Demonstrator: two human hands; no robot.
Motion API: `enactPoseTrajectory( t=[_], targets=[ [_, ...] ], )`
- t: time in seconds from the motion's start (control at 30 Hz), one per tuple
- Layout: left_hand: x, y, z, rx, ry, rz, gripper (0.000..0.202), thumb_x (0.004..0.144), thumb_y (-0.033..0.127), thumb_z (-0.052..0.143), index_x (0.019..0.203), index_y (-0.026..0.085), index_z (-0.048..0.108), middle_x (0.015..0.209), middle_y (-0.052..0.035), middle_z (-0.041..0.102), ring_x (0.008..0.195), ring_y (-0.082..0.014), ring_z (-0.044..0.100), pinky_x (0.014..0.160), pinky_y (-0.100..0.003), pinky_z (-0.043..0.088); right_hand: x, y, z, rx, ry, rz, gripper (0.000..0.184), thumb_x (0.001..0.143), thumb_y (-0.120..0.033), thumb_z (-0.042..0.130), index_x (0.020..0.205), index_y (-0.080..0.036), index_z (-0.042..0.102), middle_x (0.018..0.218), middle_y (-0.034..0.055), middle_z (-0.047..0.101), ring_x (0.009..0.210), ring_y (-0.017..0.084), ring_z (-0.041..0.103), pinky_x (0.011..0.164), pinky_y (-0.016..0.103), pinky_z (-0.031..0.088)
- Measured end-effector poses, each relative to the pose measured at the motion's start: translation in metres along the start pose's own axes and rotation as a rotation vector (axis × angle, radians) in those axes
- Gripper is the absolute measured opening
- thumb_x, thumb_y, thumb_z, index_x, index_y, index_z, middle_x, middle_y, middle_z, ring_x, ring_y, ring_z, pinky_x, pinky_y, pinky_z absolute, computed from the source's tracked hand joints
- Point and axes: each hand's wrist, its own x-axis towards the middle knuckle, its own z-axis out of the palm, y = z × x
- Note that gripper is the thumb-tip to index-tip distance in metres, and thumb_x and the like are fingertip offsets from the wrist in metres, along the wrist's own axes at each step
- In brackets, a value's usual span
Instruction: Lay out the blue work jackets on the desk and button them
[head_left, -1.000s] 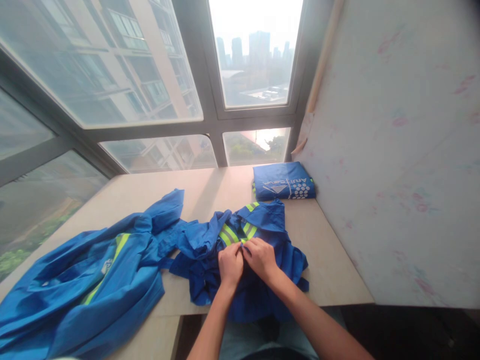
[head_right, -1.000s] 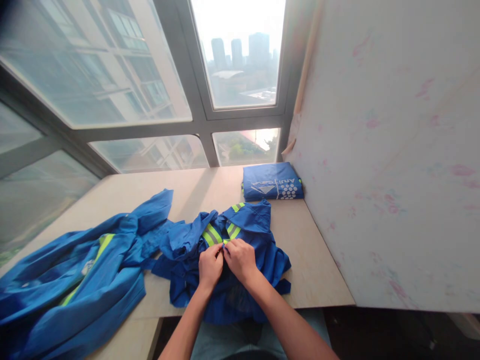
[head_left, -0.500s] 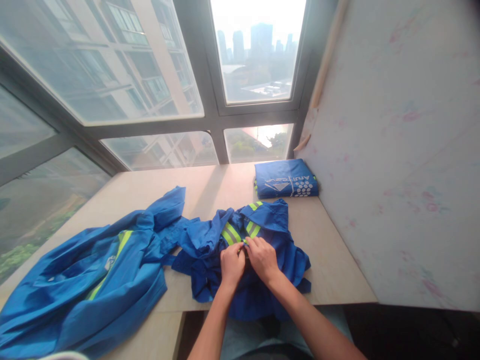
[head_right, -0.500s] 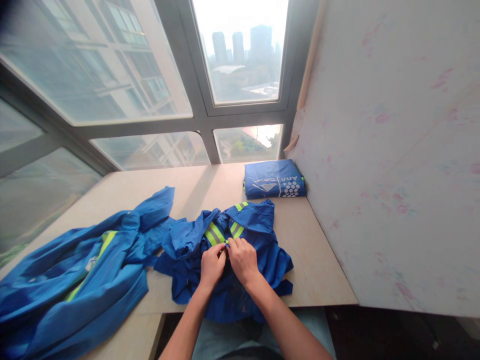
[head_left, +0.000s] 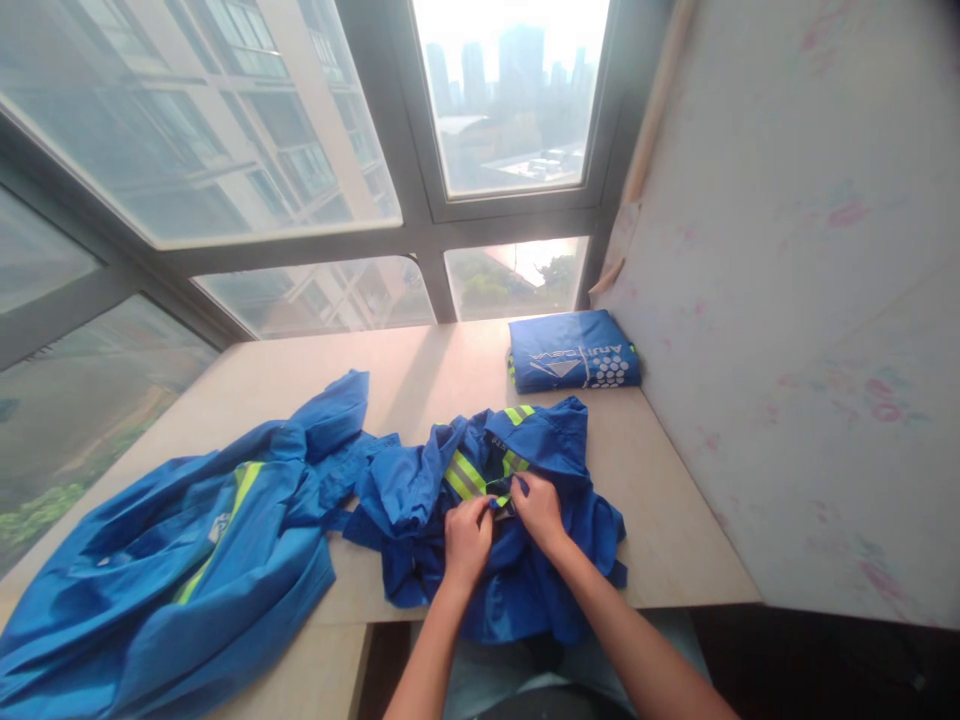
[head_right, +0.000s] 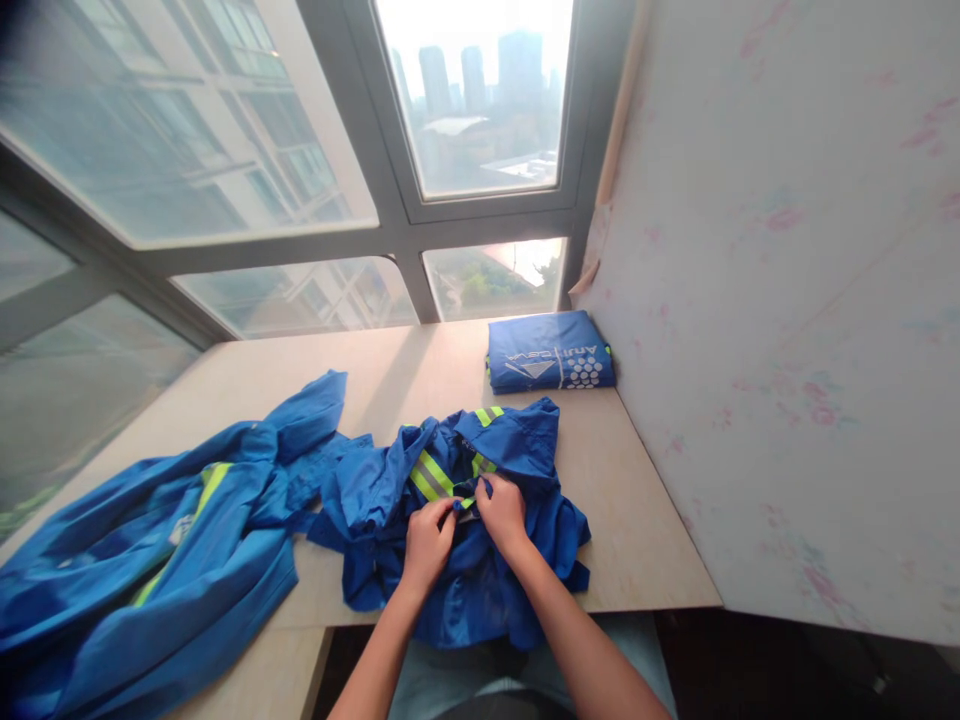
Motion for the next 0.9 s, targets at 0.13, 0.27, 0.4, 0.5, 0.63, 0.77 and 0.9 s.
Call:
enactPoseTrajectory(
  t=[0.13, 0.27, 0.4, 0.5, 0.63, 0.77, 0.9],
  targets=[
    [-0.006, -0.004, -0.002, -0.085, 0.006, -0.005, 0.028, 0.09, 0.024, 0.05, 0.103, 0.023, 0.075, 0.103, -0.007, 0.076, 0.099, -0.0235, 0.07, 0.091, -0.041, 0.054, 0.013, 0.013, -0.012, 0.307, -0.031, 0.124, 0.039, 0.087, -0.04, 0.05, 0.098, -0.014, 0.077, 0.101, 0.0127, 0.076, 0.098, 0.029, 0.07, 0.091, 0.037, 0.051],
    [-0.006, -0.008, -0.019, -0.208, 0.118, -0.163, 0.032, 0.091, 0.037, 0.05, 0.105, 0.02, 0.073, 0.105, -0.0089, 0.076, 0.1, -0.0246, 0.07, 0.093, -0.04, 0.055, 0.025, 0.013, -0.042, 0.548, -0.044, 0.222, 0.043, 0.082, -0.049, 0.058, 0.099, -0.015, 0.077, 0.102, 0.0105, 0.076, 0.101, 0.029, 0.069, 0.093, 0.039, 0.052],
    [0.003, -0.013, -0.06, -0.266, 0.284, -0.297, 0.035, 0.089, 0.043, 0.054, 0.107, 0.018, 0.07, 0.107, -0.009, 0.074, 0.102, -0.0247, 0.069, 0.095, -0.037, 0.053, 0.042, 0.015, -0.092, 0.604, 0.109, 0.251, 0.042, 0.079, -0.053, 0.063, 0.09, -0.014, 0.076, 0.094, 0.0099, 0.076, 0.091, 0.026, 0.069, 0.084, 0.036, 0.055],
    [0.019, -0.015, -0.098, -0.359, 0.461, -0.324, 0.033, 0.084, 0.041, 0.062, 0.105, 0.016, 0.07, 0.102, -0.0071, 0.075, 0.097, -0.0234, 0.069, 0.092, -0.034, 0.054, 0.06, 0.019, -0.131, 0.649, 0.242, 0.226, 0.041, 0.076, -0.052, 0.067, 0.091, -0.015, 0.075, 0.094, 0.009, 0.076, 0.09, 0.024, 0.068, 0.083, 0.034, 0.054],
    [0.049, -0.018, -0.147, -0.453, 0.698, -0.354, 0.035, 0.08, 0.033, 0.065, 0.107, 0.012, 0.068, 0.094, -0.004, 0.075, 0.089, -0.0197, 0.069, 0.088, -0.033, 0.056, 0.082, 0.026, -0.172, 0.669, 0.352, 0.181, 0.044, 0.073, -0.053, 0.07, 0.093, -0.014, 0.074, 0.09, 0.0072, 0.075, 0.083, 0.022, 0.067, 0.081, 0.035, 0.054],
    [0.076, -0.016, -0.195, -0.468, 0.897, -0.36, 0.036, 0.076, 0.023, 0.064, 0.108, 0.008, 0.065, 0.087, -0.0007, 0.073, 0.086, -0.0161, 0.068, 0.091, -0.036, 0.056, 0.098, 0.028, -0.206, 0.526, 0.462, 0.127, 0.046, 0.074, -0.055, 0.067, 0.094, -0.014, 0.075, 0.09, 0.0067, 0.075, 0.086, 0.023, 0.067, 0.085, 0.037, 0.052],
    [0.096, -0.001, -0.246, -0.453, 1.059, -0.309, 0.041, 0.073, 0.02, 0.064, 0.111, 0.006, 0.063, 0.094, 0.0018, 0.074, 0.097, -0.0166, 0.068, 0.098, -0.04, 0.052, 0.108, 0.01, -0.237, 0.299, 0.521, -0.02, 0.043, 0.079, -0.054, 0.065, 0.095, -0.016, 0.076, 0.093, 0.0059, 0.075, 0.092, 0.024, 0.067, 0.089, 0.038, 0.051]
  ],
)
